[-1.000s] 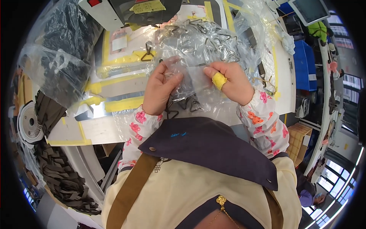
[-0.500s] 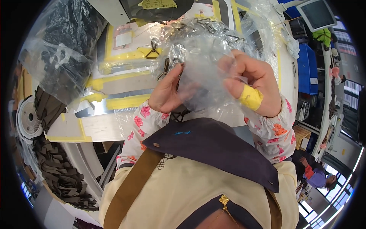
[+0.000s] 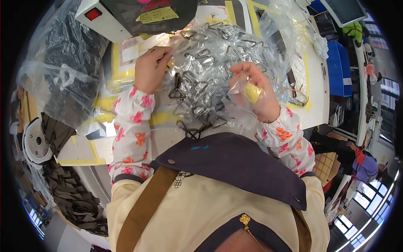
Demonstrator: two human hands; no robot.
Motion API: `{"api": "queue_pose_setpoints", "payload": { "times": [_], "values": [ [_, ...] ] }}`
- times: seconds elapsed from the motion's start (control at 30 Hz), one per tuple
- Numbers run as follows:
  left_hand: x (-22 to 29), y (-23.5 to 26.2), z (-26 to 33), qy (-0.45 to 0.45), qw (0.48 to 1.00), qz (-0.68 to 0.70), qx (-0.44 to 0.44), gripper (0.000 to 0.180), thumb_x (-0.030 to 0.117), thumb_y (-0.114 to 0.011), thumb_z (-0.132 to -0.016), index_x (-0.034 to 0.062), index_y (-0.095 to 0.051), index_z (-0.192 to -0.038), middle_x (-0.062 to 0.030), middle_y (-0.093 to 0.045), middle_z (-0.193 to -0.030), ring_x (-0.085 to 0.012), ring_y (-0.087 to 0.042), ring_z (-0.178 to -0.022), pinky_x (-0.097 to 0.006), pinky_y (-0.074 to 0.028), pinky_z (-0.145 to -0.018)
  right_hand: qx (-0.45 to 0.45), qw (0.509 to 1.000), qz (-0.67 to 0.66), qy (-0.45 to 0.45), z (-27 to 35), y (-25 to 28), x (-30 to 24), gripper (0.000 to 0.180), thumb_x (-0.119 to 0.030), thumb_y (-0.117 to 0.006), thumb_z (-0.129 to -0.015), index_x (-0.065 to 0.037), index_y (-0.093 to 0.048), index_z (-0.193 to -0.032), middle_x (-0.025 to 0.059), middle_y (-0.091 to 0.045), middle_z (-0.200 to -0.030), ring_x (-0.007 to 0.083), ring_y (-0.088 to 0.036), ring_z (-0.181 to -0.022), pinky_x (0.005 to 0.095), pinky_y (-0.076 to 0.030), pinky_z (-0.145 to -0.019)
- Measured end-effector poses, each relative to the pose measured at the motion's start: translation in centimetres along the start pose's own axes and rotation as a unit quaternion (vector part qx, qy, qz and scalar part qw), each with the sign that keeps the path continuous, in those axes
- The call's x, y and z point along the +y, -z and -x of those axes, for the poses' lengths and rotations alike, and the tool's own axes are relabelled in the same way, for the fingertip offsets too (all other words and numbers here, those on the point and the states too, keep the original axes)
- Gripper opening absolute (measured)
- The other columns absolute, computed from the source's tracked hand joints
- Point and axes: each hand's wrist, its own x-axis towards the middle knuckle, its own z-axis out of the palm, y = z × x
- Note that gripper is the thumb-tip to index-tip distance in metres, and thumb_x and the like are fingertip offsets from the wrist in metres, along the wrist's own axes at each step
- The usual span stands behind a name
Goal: The person is sorting and bagging various metal hardware components like D-rings and hooks at a workshop station.
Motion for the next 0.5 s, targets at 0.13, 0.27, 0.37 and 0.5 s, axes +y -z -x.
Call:
{"api": "queue_pose_setpoints", "payload": {
  "times": [0.13, 0.27, 0.37, 0.5],
  "values": [
    [8.1, 2.4, 2.9, 0.091, 0.916, 0.376, -0.101, 0.012, 0.005, -0.050, -0.081, 0.0000, -0.057, -0.089, -0.0019, -0.057, -0.077, -0.0057, -0.047, -0.068, -0.021, -0.039, -0.062, 0.163, 0.986, -0.025, 0.011, -0.3, -2.7, -0.2, 0.042, -0.019, -0.060, -0.076, -0.005, -0.041, -0.111, 0.0008, -0.053, -0.076, 0.0056, -0.047, -0.061, 0.0178, -0.037, -0.054],
    [9.6, 1.2, 5.5, 0.089, 0.894, 0.408, -0.160, 0.013, 0.006, -0.055, -0.078, 0.0021, -0.058, -0.090, -0.0016, -0.057, -0.079, -0.0060, -0.045, -0.067, -0.020, -0.038, -0.061, 0.083, 0.991, 0.097, -0.045, 0.7, -2.6, -0.3, 0.016, -0.012, -0.061, -0.076, -0.002, -0.055, -0.086, -0.0032, -0.051, -0.068, 0.0028, -0.045, -0.062, 0.0170, -0.036, -0.055],
    [6.3, 0.5, 5.2, 0.159, 0.948, 0.276, -0.005, 0.024, 0.012, -0.063, -0.071, 0.0019, -0.058, -0.092, -0.0025, -0.057, -0.081, -0.0078, -0.045, -0.066, -0.021, -0.038, -0.060, 0.124, 0.990, 0.065, -0.021, 0.8, -1.5, -0.2, 0.020, -0.017, -0.062, -0.077, -0.005, -0.052, -0.064, -0.0065, -0.045, -0.059, 0.0014, -0.037, -0.056, 0.0179, -0.031, -0.049],
    [1.1, -0.9, 3.9, 0.185, 0.968, 0.166, 0.040, 0.024, 0.013, -0.065, -0.070, 0.0029, -0.058, -0.091, -0.0033, -0.057, -0.080, -0.0075, -0.045, -0.063, -0.021, -0.039, -0.057, 0.062, 0.984, 0.144, -0.082, 1.4, -1.2, 0.8, 0.027, -0.016, -0.062, -0.076, -0.006, -0.045, -0.057, -0.0069, -0.040, -0.054, 0.0014, -0.034, -0.052, 0.0190, -0.027, -0.046]
  ]
}}
